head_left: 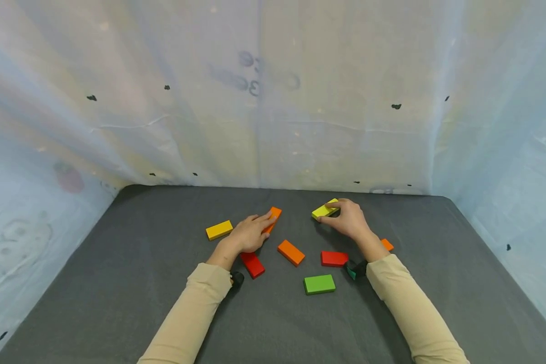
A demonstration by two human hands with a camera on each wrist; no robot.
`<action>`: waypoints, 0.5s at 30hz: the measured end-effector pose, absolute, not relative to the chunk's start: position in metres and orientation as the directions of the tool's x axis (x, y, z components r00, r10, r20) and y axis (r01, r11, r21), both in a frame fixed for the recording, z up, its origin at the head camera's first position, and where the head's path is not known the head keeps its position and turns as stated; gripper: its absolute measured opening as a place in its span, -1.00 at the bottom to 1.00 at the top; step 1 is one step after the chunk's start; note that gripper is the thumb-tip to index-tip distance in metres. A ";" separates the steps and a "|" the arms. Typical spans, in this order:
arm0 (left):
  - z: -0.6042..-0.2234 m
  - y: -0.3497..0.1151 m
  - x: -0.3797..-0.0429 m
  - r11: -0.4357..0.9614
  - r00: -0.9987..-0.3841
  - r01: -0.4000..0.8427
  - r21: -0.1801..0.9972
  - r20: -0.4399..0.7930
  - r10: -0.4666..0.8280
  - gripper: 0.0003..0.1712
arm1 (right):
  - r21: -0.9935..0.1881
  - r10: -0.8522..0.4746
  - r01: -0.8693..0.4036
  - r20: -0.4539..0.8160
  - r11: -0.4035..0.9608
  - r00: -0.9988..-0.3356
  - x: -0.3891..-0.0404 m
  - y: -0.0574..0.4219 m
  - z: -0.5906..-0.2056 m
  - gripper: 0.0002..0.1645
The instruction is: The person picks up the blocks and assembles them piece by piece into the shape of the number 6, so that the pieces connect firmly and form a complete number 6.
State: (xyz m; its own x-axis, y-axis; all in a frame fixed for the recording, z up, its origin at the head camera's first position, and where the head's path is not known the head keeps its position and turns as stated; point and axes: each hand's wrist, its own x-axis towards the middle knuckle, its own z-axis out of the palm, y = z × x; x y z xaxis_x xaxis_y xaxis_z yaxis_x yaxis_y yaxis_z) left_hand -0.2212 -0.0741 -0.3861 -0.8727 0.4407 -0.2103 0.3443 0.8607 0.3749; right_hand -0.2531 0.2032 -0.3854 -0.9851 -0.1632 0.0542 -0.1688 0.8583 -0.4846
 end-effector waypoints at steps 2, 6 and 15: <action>-0.387 -0.074 -0.221 0.860 -0.873 0.348 0.374 -0.206 0.443 -0.40 | -0.481 -0.169 -0.176 0.058 0.859 -0.984 -0.253 0.202 -0.385 -0.36; -0.386 -0.075 -0.222 0.861 -0.872 0.353 0.366 -0.205 0.445 -0.40 | -0.480 -0.176 -0.182 0.057 0.858 -0.983 -0.255 0.199 -0.384 -0.37; -0.388 -0.073 -0.221 0.870 -0.876 0.343 0.355 -0.215 0.433 -0.40 | -0.482 -0.176 -0.176 0.045 0.859 -0.983 -0.256 0.191 -0.384 -0.36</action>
State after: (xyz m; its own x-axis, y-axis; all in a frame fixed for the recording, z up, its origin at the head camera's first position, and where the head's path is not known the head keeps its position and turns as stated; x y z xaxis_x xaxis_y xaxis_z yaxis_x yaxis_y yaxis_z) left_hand -0.2210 -0.0731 -0.3876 -0.8757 0.4327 -0.2145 0.3427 0.8697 0.3552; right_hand -0.2560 0.1913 -0.3838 -0.9833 -0.1765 0.0445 -0.1759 0.8585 -0.4817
